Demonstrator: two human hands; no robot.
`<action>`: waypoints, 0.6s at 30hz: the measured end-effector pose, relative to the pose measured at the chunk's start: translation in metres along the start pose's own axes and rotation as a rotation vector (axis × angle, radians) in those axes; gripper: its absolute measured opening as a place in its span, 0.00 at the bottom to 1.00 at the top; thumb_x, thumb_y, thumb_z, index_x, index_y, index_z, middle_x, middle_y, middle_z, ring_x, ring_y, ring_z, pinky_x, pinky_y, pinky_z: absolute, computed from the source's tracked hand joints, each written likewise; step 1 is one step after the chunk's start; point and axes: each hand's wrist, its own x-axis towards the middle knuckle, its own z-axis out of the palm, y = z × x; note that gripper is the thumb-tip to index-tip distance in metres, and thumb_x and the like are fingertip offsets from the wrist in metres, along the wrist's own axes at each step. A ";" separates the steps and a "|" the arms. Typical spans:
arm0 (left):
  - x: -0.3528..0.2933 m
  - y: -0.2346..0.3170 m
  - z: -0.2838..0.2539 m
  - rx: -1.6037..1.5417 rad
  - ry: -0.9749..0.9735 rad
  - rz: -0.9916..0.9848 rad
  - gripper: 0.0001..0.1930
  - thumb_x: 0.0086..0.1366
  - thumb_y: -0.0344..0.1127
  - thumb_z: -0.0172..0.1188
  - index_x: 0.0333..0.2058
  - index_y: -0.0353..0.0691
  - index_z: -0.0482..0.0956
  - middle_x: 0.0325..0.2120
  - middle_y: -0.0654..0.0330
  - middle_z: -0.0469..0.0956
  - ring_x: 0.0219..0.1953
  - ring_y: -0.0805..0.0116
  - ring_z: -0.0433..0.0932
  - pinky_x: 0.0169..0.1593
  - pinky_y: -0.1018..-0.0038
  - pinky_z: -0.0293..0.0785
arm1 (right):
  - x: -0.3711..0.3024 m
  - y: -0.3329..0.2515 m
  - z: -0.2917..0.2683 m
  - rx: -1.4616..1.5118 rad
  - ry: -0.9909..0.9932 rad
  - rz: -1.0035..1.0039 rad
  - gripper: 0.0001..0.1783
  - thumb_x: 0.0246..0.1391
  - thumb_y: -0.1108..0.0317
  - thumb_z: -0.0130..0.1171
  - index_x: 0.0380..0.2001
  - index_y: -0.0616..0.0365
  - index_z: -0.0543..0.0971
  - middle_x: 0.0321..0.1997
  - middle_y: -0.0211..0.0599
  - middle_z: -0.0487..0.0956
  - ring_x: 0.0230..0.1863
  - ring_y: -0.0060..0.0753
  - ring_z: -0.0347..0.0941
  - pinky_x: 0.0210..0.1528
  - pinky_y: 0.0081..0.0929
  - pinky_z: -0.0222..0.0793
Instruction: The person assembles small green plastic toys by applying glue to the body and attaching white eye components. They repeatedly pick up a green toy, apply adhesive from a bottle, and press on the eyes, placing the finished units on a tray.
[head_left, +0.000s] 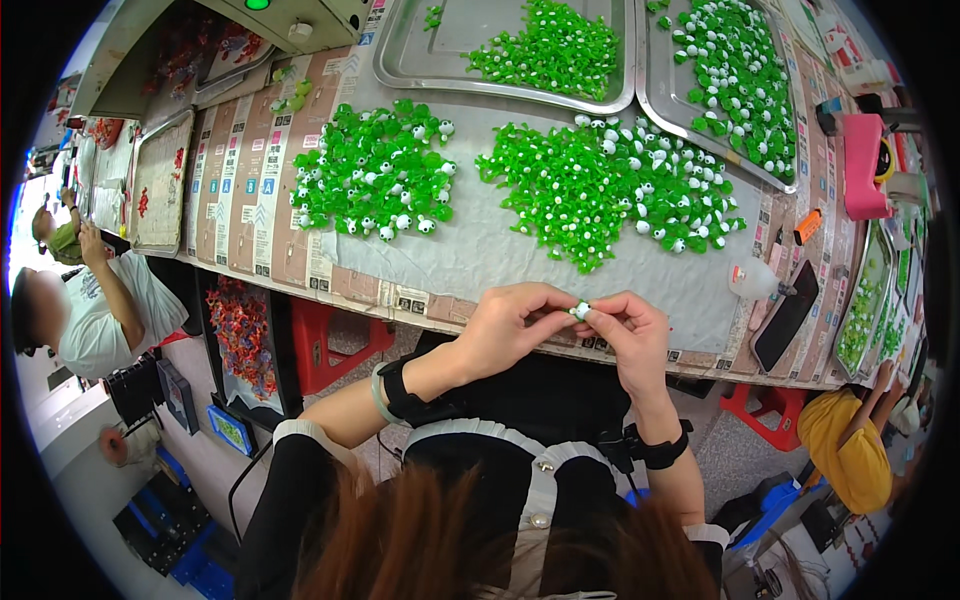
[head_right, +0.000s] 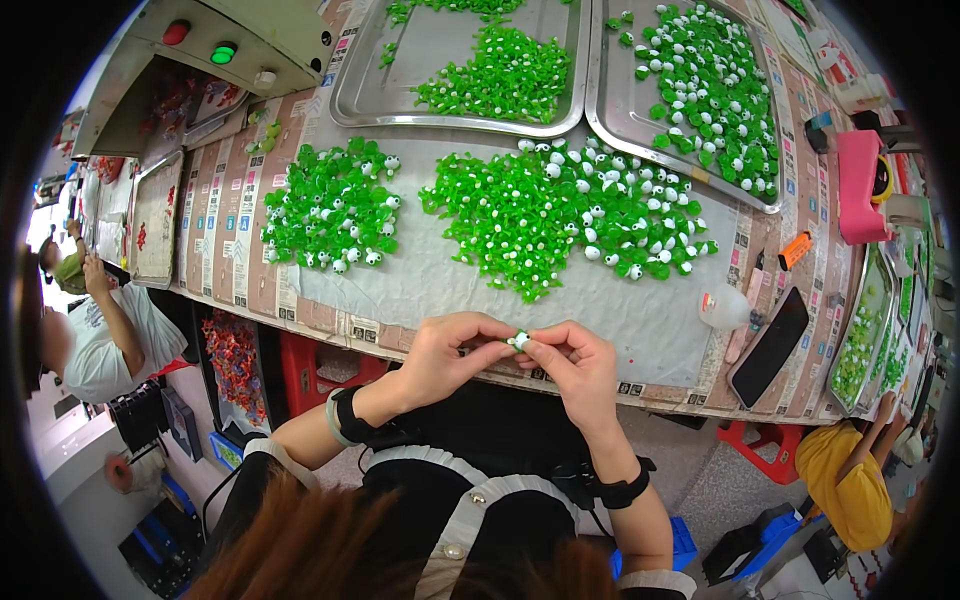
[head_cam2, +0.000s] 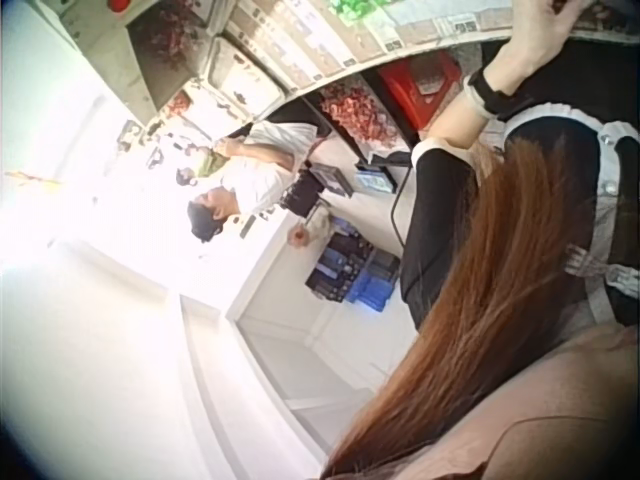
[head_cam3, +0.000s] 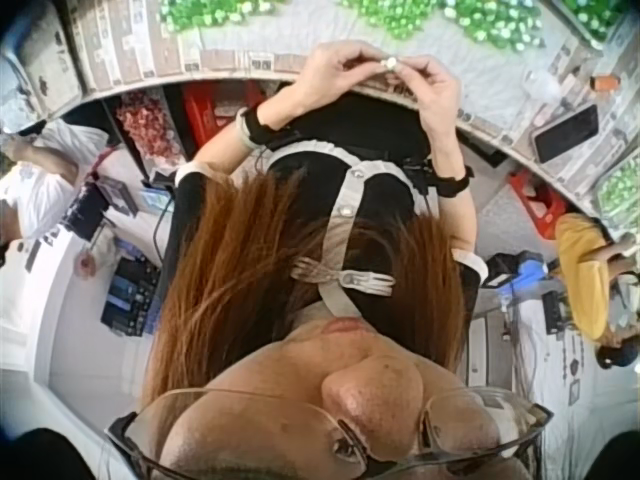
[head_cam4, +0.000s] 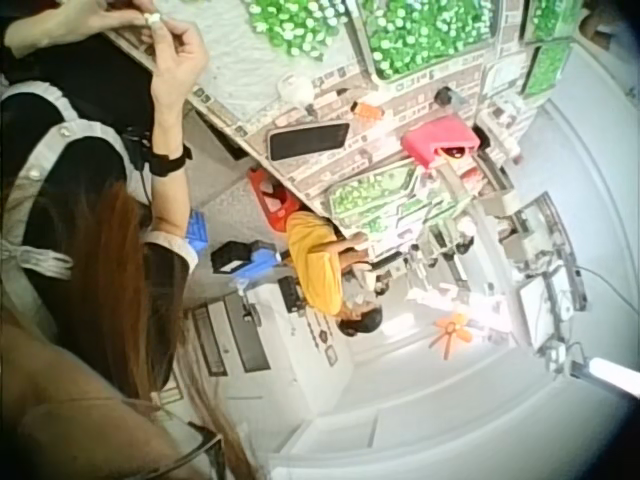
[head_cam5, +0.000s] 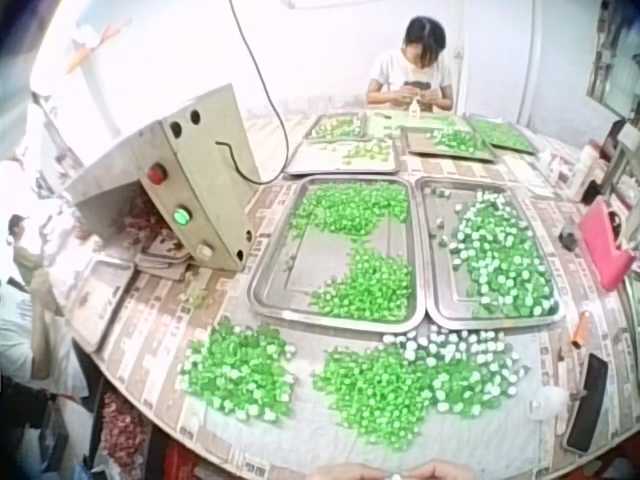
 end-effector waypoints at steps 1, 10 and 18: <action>0.000 0.000 0.000 -0.002 -0.002 -0.002 0.07 0.49 0.26 0.55 0.30 0.32 0.73 0.26 0.57 0.74 0.27 0.73 0.73 0.29 0.81 0.70 | 0.000 0.000 0.000 -0.002 -0.005 -0.001 0.04 0.44 0.78 0.50 0.26 0.68 0.71 0.25 0.39 0.74 0.26 0.23 0.71 0.30 0.17 0.68; 0.001 -0.001 -0.001 -0.024 -0.026 -0.022 0.07 0.50 0.26 0.54 0.31 0.32 0.73 0.27 0.57 0.74 0.28 0.73 0.73 0.31 0.80 0.71 | 0.000 0.000 0.000 0.000 -0.006 0.001 0.04 0.45 0.78 0.50 0.26 0.67 0.71 0.26 0.39 0.74 0.26 0.22 0.71 0.30 0.16 0.68; 0.001 -0.003 0.002 -0.036 0.010 0.012 0.07 0.51 0.28 0.53 0.30 0.34 0.73 0.24 0.57 0.74 0.25 0.70 0.74 0.28 0.79 0.70 | 0.000 0.000 0.001 0.008 0.006 0.009 0.04 0.45 0.78 0.50 0.27 0.68 0.71 0.26 0.39 0.74 0.26 0.23 0.71 0.29 0.16 0.69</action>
